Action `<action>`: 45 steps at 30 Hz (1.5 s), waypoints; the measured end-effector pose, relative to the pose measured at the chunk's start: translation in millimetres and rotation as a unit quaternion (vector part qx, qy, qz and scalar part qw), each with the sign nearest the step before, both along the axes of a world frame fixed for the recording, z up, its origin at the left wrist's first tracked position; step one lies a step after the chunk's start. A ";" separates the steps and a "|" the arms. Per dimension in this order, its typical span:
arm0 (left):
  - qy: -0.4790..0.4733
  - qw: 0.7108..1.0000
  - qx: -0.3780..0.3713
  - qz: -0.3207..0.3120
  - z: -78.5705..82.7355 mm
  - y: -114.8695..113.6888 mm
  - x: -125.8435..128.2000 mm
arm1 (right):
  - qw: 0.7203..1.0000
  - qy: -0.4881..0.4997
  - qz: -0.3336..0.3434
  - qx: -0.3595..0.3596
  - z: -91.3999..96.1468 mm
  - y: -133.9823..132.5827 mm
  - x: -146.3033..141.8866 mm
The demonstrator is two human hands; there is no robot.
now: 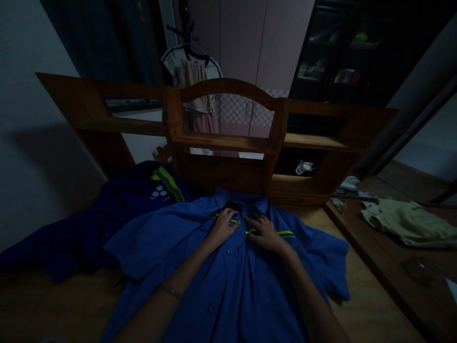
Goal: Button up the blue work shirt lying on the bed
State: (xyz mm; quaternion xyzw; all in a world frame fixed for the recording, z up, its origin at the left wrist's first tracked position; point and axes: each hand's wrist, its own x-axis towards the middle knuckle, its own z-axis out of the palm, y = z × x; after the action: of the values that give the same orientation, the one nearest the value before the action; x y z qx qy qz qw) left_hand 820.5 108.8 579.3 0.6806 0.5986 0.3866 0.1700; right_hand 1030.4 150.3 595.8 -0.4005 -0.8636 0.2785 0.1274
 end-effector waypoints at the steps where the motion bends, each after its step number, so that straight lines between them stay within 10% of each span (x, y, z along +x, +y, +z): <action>1: 0.000 1.000 -0.001 0.001 0.3 -0.2 0.3 | 1.000 0.005 0.003 -0.004 -1.8 1.0 -0.9; 25: -0.006 1.000 -0.015 0.020 3.3 -3.1 1.6 | 0.990 0.137 0.003 0.035 14.7 -12.4 -2.3; 45: -0.150 0.986 -0.051 0.044 -3.4 -3.2 -4.1 | 0.990 0.042 0.083 0.108 38.3 -28.2 4.8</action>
State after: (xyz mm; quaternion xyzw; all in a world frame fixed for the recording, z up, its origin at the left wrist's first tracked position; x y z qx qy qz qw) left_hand 816.4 105.6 575.9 0.5781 0.6148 0.4606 0.2752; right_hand 1035.2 122.0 634.2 -0.2994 -0.9127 0.2100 0.1825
